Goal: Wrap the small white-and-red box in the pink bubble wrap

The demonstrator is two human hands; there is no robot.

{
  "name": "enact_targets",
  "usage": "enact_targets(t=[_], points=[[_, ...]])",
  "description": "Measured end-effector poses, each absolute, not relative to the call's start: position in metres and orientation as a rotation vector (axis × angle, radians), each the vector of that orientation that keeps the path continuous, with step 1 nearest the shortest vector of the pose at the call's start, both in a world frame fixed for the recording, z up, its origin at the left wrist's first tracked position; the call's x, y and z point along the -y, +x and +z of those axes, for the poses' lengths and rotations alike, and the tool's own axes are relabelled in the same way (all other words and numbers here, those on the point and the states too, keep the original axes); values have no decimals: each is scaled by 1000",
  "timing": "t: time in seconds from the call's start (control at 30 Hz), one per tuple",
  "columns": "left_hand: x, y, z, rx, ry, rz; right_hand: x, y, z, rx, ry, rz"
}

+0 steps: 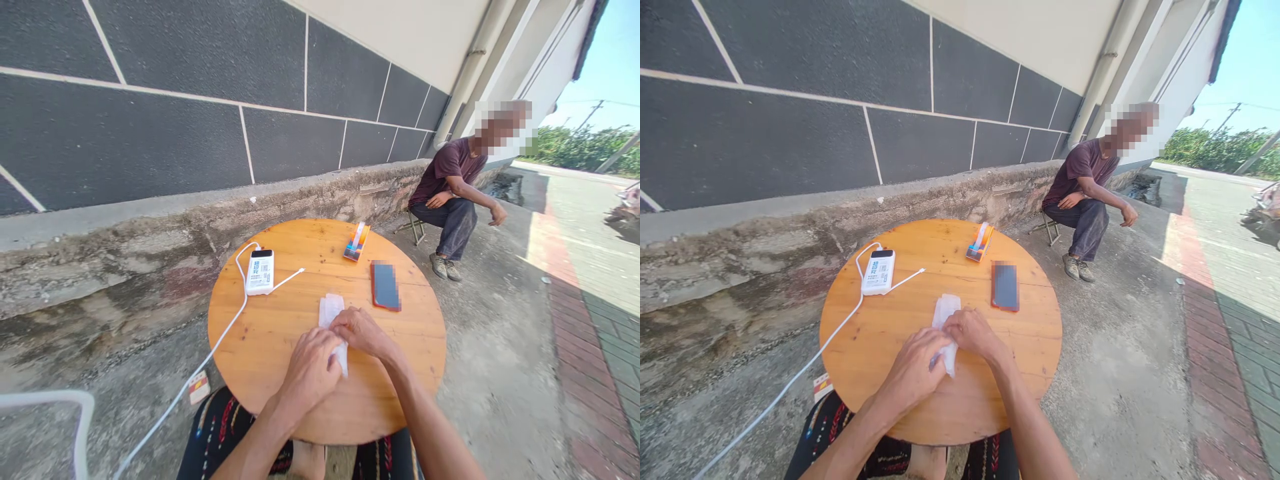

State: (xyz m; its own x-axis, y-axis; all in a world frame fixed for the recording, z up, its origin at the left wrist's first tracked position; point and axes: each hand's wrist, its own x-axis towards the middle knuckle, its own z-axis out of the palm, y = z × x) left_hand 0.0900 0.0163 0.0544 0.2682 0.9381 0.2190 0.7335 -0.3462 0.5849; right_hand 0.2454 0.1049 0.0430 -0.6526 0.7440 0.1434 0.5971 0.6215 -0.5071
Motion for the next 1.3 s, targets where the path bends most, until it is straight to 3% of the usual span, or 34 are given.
enact_targets(t=[0.33, 0.87, 1.3], points=[[-15, 90, 53, -1518, 2168, 782, -107, 248, 46, 2507, -1111, 737], [-16, 90, 51, -1525, 2157, 805, -110, 213, 58, 2476, -1670, 412], [-16, 90, 52, -1524, 2149, 816, -106, 215, 70, 2654, -1635, 358]])
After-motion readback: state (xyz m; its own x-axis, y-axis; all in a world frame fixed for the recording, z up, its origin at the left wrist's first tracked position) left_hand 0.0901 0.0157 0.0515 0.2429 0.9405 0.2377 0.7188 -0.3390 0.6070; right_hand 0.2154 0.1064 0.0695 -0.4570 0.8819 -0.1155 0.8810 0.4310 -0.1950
